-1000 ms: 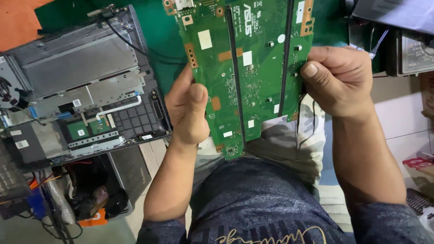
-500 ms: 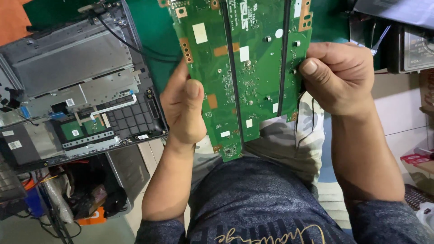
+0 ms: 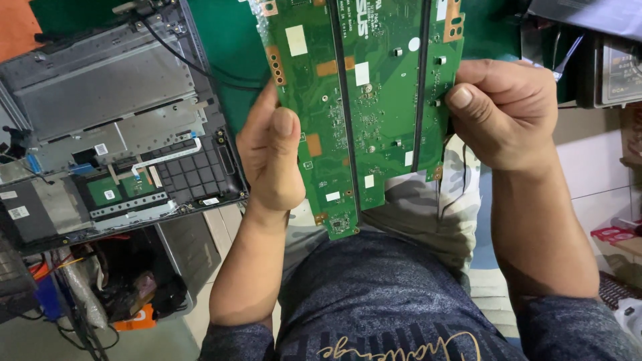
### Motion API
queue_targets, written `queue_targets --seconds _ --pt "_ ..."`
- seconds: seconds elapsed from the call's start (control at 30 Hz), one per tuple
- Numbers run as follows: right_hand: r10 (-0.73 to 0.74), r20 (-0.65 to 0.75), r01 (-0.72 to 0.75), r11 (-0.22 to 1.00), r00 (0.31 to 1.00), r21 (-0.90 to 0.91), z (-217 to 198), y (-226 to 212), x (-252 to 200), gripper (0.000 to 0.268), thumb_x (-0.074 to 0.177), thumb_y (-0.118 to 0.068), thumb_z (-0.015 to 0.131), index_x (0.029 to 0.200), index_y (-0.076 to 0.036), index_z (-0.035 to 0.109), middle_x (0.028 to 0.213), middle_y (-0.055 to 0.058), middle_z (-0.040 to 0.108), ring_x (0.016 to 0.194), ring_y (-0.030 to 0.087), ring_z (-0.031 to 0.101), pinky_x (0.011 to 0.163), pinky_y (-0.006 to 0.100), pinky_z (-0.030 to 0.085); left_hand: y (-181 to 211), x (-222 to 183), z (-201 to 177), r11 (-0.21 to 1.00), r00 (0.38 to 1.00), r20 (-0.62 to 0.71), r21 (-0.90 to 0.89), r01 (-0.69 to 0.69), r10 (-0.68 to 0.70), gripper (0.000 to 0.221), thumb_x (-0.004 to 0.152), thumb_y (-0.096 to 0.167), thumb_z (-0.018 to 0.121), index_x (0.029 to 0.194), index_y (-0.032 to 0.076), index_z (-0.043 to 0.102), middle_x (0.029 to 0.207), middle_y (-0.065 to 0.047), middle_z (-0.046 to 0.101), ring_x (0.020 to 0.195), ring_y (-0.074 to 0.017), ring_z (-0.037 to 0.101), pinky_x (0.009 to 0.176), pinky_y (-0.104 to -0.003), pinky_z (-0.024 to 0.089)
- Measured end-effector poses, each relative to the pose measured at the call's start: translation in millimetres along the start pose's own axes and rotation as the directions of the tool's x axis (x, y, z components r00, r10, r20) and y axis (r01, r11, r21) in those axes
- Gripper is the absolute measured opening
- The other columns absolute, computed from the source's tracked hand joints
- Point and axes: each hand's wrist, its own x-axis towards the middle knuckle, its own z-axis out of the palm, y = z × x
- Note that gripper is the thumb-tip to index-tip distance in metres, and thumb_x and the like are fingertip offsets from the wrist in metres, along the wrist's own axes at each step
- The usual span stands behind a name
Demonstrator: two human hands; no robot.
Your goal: Diagnosing and testing a laptop motherboard using a multimeter at a repair bench.
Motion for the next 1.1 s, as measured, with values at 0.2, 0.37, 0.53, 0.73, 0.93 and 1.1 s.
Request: queue_targets --seconds 0.2,0.37,0.53,0.73,0.93,1.1 --pt "0.006 -0.012 -0.006 1.0 1.0 -0.012 0.3 1.4 -0.4 0.026 0.107 -0.012 0.063 0.121 0.011 0.064 0.096 0.01 0.065 0.08 0.013 0.055 0.071 0.027 0.046 15.8 8.8 9.0 0.998 0.997 0.045 -0.016 -0.057 0.057 0.066 0.113 0.047 0.054 0.156 -0.002 0.044 0.163 -0.014 0.047 0.158 -0.0234 0.043 0.142 -0.041 0.034" --pt "0.017 -0.008 -0.017 1.0 1.0 0.009 1.3 0.2 -0.2 0.025 0.108 -0.01 0.063 0.121 0.011 0.064 0.098 0.011 0.066 0.082 0.014 0.057 0.073 0.027 0.048 15.6 7.5 9.0 0.997 0.996 0.059 -0.053 -0.057 0.06 0.061 0.114 0.043 0.055 0.154 -0.001 0.047 0.161 -0.014 0.051 0.157 -0.0249 0.046 0.14 -0.041 0.038" --pt "0.042 -0.015 -0.042 0.998 0.999 0.037 2.8 -2.5 0.7 0.026 0.108 -0.012 0.063 0.123 0.01 0.064 0.102 0.012 0.068 0.085 0.013 0.06 0.076 0.027 0.051 9.1 6.5 6.3 0.996 0.995 0.051 -0.041 -0.08 0.082 0.055 0.115 0.037 0.054 0.155 0.001 0.047 0.159 -0.012 0.053 0.153 -0.0219 0.049 0.14 -0.04 0.039" --pt "0.026 -0.001 -0.025 0.996 1.0 0.085 4.4 -4.1 2.3 0.029 0.109 -0.016 0.06 0.121 0.01 0.063 0.092 0.012 0.064 0.075 0.016 0.058 0.065 0.03 0.05 -4.3 1.7 -0.7 0.999 0.999 0.033 -0.032 -0.006 0.007 0.052 0.116 0.032 0.052 0.16 0.004 0.043 0.08 0.009 0.021 0.071 -0.0071 0.02 0.067 -0.026 0.019" --pt "-0.002 0.0 0.002 0.991 1.0 0.135 0.1 1.5 1.4 0.024 0.109 -0.011 0.059 0.121 0.01 0.063 0.096 0.015 0.067 0.076 0.018 0.06 0.068 0.032 0.051 -7.2 1.3 -1.9 0.999 1.0 -0.006 -0.042 -0.002 0.002 0.051 0.115 0.029 0.054 0.158 0.004 0.044 0.078 0.007 0.024 0.069 -0.0089 0.024 0.066 -0.028 0.021" --pt "0.032 0.013 -0.034 0.981 0.999 0.19 0.8 -1.3 2.5 0.023 0.108 -0.013 0.059 0.114 0.009 0.062 0.08 0.007 0.054 0.069 0.015 0.05 0.065 0.031 0.045 1.8 6.3 4.5 0.999 0.996 -0.076 0.023 0.04 -0.038 0.058 0.11 0.031 0.053 0.154 -0.005 0.041 0.082 0.009 0.022 0.077 -0.006 0.025 0.111 -0.022 0.039"
